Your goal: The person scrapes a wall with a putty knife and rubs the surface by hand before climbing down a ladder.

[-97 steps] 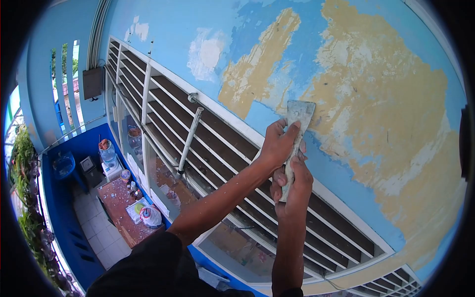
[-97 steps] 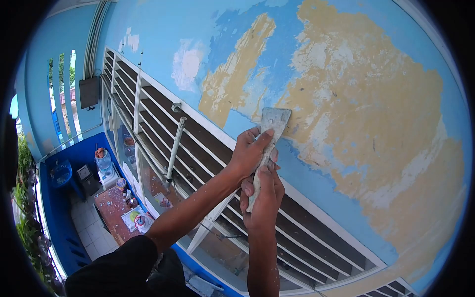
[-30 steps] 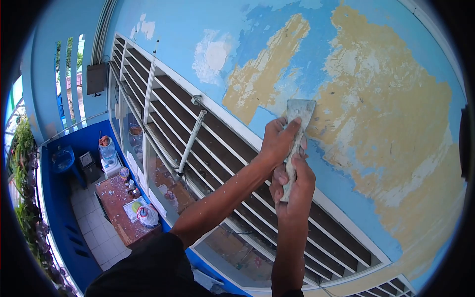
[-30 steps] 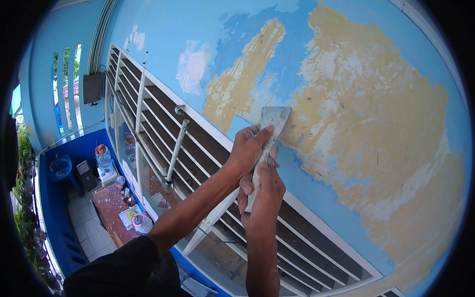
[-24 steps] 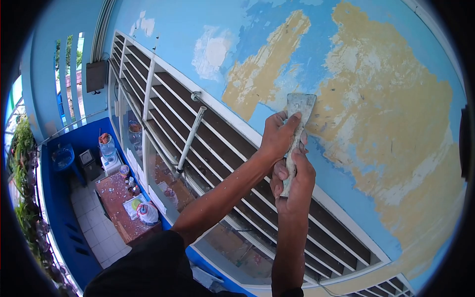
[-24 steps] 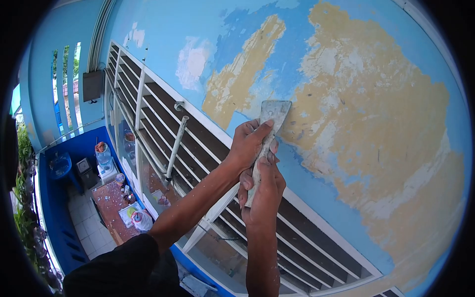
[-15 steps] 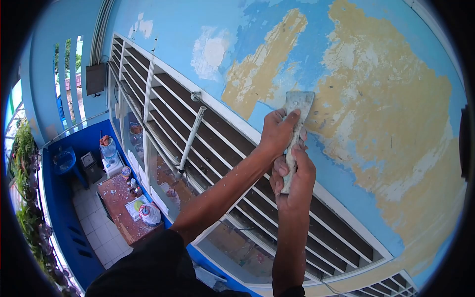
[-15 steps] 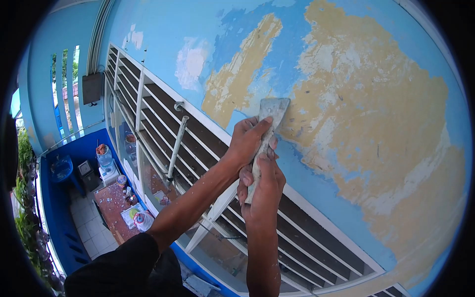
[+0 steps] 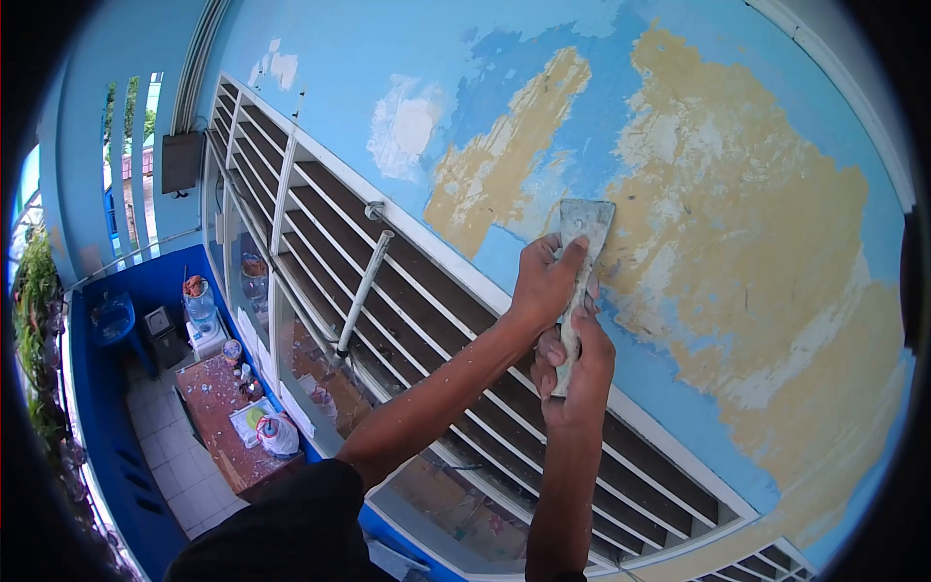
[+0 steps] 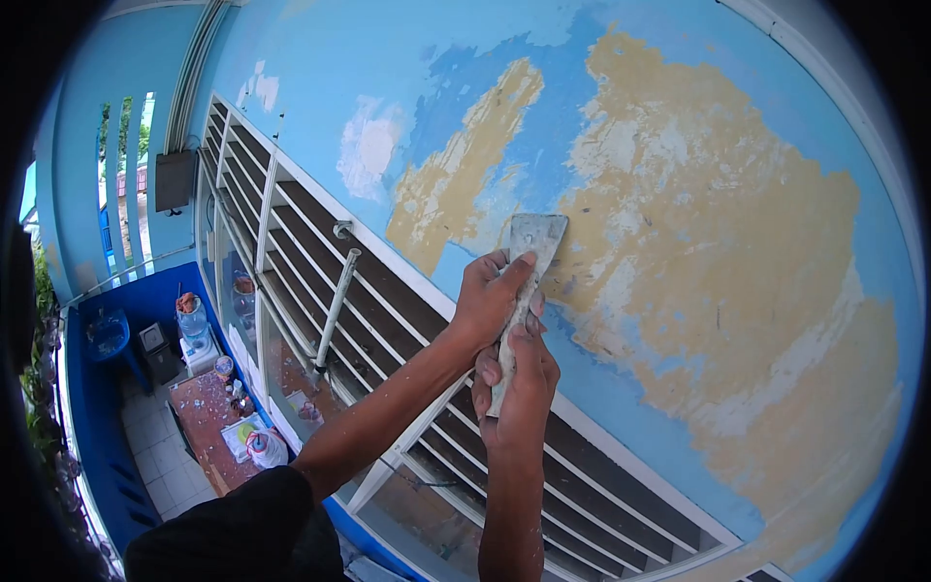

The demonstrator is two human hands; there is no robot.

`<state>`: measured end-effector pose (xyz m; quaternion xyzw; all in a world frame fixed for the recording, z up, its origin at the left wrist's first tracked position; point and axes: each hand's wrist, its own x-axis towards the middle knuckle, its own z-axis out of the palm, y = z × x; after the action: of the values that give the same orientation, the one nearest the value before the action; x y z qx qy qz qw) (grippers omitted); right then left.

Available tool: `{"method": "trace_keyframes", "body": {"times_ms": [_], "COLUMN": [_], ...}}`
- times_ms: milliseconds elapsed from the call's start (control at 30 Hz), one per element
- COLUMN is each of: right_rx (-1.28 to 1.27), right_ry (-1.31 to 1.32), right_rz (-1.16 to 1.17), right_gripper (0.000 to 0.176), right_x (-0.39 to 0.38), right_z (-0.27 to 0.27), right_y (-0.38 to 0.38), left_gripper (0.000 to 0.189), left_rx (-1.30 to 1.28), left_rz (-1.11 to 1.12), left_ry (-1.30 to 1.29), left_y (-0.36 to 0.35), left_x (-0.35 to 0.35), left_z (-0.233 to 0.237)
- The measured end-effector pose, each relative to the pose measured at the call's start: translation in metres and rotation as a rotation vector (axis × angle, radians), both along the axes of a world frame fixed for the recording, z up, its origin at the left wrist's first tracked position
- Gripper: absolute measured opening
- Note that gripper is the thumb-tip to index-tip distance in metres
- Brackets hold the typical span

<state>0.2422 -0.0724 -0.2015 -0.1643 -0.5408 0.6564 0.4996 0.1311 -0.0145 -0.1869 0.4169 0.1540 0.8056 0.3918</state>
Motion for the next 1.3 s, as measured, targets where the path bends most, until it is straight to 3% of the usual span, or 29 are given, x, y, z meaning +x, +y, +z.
{"method": "trace_keyframes", "body": {"times_ms": [1300], "right_rx": [-0.017], "right_ry": [0.006], "right_rz": [0.022], "right_gripper": [0.024], "right_x": [-0.018], "right_z": [0.003], "right_y": [-0.007], "left_gripper": [0.035], "left_rx": [-0.033], "left_rz": [0.014], "left_ry": [0.001], "left_y": [-0.005], "left_x": [-0.014], "left_z": [0.004]}}
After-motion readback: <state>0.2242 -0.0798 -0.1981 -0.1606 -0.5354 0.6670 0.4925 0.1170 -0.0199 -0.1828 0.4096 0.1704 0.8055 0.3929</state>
